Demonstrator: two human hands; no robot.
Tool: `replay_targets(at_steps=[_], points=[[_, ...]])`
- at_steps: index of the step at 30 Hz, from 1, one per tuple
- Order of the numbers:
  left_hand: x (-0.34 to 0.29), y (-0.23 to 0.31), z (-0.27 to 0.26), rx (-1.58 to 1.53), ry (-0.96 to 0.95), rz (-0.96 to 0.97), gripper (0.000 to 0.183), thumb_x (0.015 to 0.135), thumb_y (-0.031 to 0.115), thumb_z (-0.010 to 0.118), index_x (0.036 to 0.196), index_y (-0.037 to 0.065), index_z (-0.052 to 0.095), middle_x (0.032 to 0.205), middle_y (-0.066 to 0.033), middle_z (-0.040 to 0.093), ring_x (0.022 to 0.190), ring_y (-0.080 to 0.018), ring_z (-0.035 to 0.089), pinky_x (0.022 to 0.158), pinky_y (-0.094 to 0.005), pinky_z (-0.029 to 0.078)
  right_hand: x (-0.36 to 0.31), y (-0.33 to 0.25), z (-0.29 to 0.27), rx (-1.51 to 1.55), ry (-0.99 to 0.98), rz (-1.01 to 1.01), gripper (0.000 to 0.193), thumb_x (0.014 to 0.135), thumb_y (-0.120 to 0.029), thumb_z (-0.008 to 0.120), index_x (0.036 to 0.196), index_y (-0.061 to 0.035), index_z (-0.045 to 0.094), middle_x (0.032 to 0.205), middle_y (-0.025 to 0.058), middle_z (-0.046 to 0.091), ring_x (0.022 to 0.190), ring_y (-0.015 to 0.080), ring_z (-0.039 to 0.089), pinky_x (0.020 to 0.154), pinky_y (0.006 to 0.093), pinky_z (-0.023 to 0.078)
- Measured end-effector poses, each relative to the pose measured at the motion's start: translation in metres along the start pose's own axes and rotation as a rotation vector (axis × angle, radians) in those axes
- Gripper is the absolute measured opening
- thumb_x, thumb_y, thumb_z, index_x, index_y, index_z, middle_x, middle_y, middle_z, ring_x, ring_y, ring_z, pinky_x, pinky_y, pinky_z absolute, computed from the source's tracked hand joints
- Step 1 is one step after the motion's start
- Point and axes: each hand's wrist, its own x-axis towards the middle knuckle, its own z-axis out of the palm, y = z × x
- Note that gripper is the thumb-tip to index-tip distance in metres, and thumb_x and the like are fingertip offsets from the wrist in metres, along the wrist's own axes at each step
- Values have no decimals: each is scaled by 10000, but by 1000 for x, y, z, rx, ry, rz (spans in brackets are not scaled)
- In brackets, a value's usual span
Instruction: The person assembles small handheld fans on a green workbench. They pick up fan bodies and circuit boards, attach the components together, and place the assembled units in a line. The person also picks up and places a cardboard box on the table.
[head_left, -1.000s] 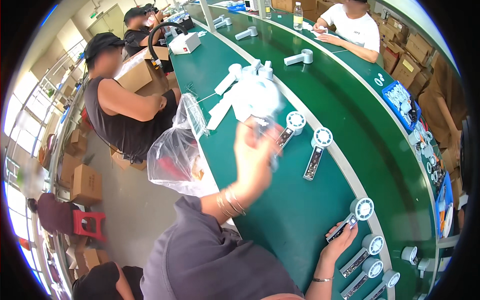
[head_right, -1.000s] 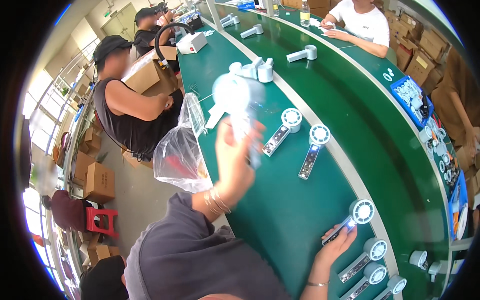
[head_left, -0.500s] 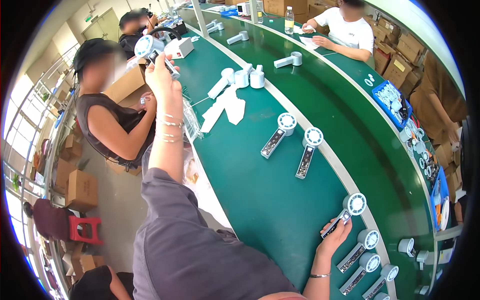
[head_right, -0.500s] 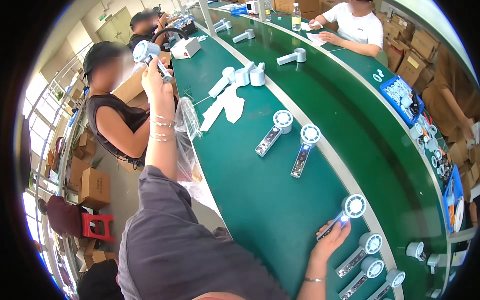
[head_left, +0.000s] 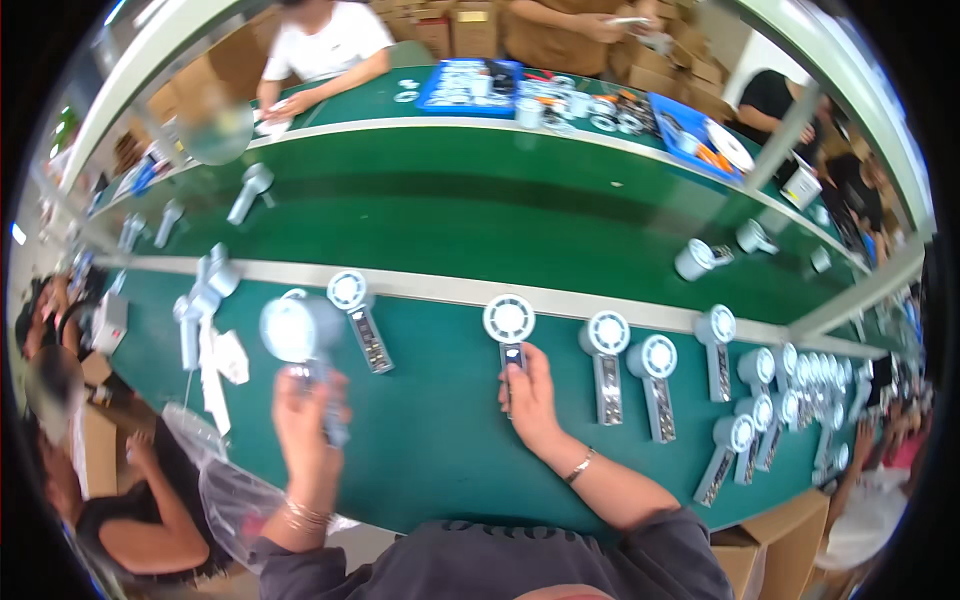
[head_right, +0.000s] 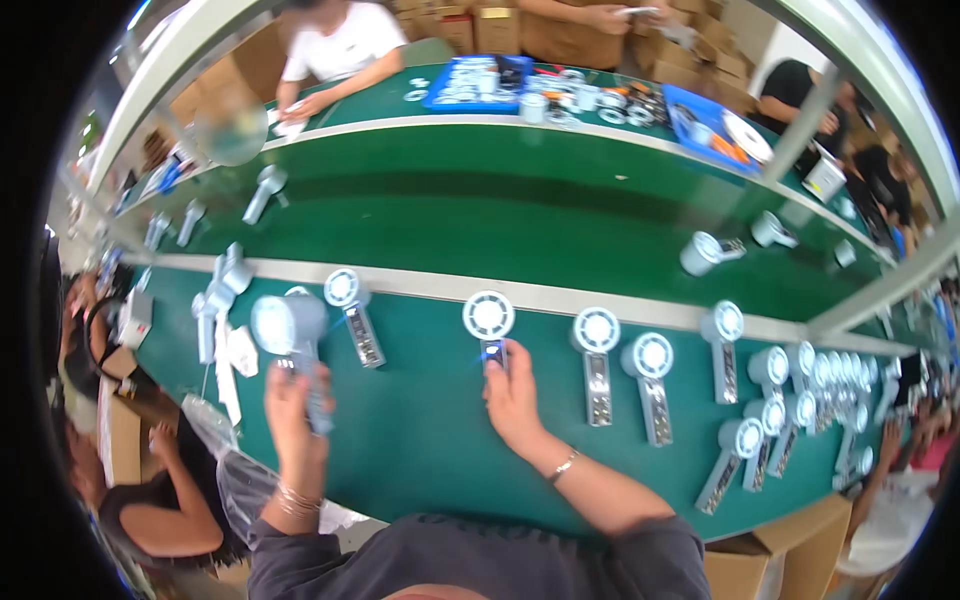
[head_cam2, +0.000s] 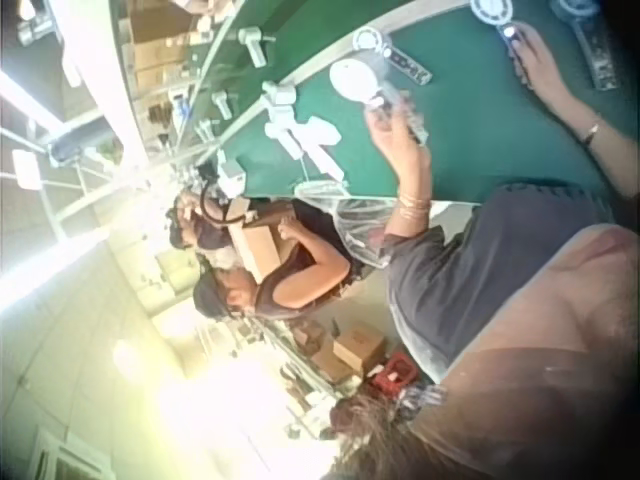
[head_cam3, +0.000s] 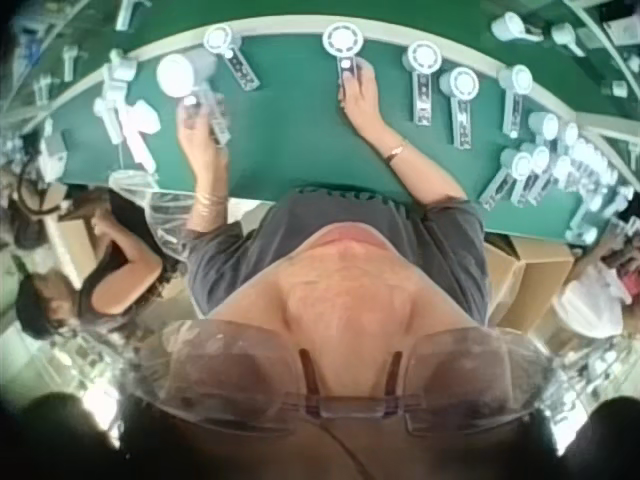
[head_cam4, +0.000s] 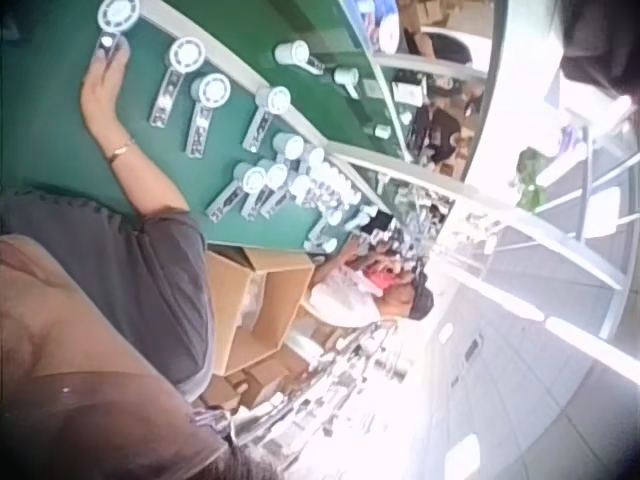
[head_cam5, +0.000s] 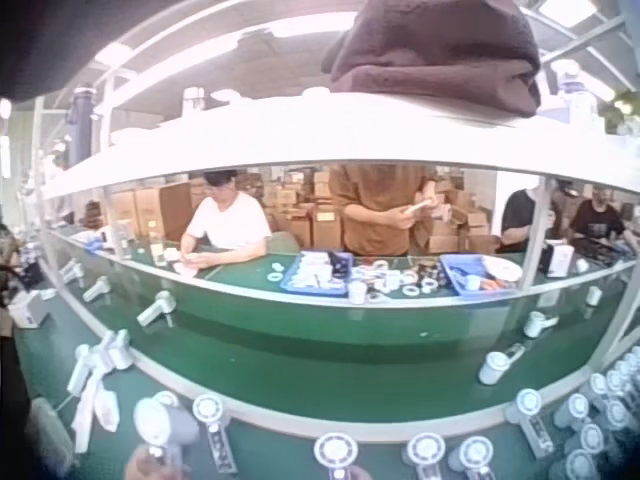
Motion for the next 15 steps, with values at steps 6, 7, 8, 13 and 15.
replay_targets(at_steps=[6,7,8,13,15], points=[[-8,-94,75,108,-424,-209,350,849,50,610,1157,49,444,922,-81,599,745,-96,537,579,-211,441,-3,-7,-6,54,47,-10,350,954,-173,390,1266,-26,329,869,60,498,606,83,488,475,214,418],[-7,-99,81,88,-415,-266,345,848,44,611,1150,29,444,912,-74,602,741,-91,537,579,-211,443,-2,-7,-7,45,59,-17,345,954,-179,391,1260,-27,339,869,58,499,609,81,490,475,212,419],[-4,-106,85,90,-404,-291,349,850,51,611,1152,16,440,910,-72,602,738,-90,538,580,-214,446,-3,-7,-7,39,66,-21,340,954,-184,391,1253,-28,348,868,57,499,612,80,492,475,209,420],[3,-110,92,70,-336,-131,346,857,71,606,1153,12,438,923,-76,605,744,-92,542,612,-222,458,-2,-8,-6,34,84,18,326,954,-192,391,1236,-30,367,871,48,501,618,76,491,479,207,426],[4,-113,87,83,-310,-171,340,860,79,601,1151,13,438,927,-79,606,745,-95,543,619,-222,459,-3,-5,-4,37,83,3,331,954,-193,393,1244,-36,363,875,49,503,618,77,489,481,207,426]])
